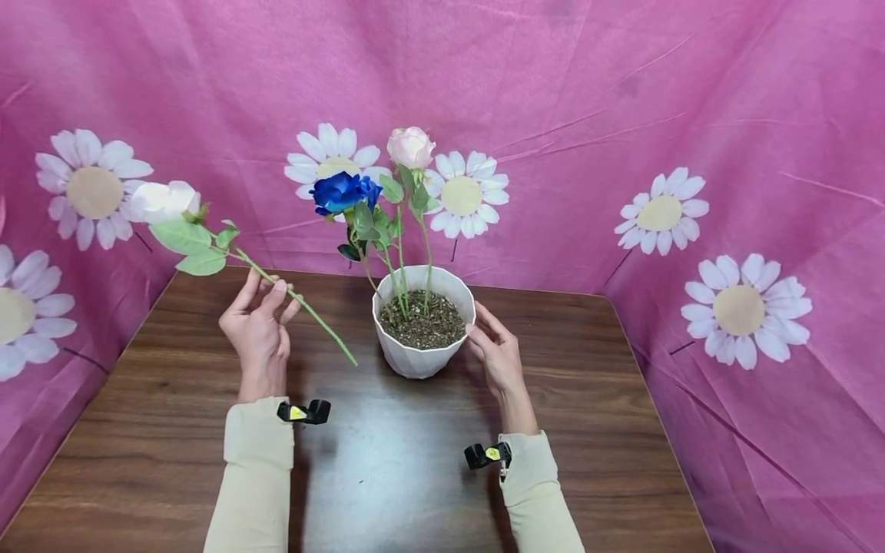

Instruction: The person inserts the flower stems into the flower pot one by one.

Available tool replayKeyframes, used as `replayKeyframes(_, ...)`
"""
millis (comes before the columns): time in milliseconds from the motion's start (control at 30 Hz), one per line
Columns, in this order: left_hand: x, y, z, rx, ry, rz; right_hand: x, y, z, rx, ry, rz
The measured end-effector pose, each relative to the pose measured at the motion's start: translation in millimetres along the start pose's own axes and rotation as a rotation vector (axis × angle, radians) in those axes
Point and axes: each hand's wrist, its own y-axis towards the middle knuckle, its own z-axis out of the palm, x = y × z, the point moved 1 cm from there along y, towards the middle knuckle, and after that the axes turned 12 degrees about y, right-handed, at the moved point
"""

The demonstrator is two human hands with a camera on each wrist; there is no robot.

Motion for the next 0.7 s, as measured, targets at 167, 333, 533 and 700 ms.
replayKeyframes(167, -0.2, -4.2, 19.1, 0.044, 0.001, 0.047, -1, 1, -2, 0.003, -0.01, -0.001)
replayKeyframes(333, -4.2, -10.0, 41.3, 0.092, 0.007, 0.114, -2, 1, -2, -0.01, -0.007, 0.01)
replayKeyframes(533, -3.5, -14.1, 61.4, 0.153, -0.008, 0.161, -1, 1, -2, -0.013, -0.005, 0.004)
replayKeyframes(700, -0.7, -16.5, 71.7, 0.194, 0.02, 0.189, -2, 2, -2, -0.01, -0.012, 0.007)
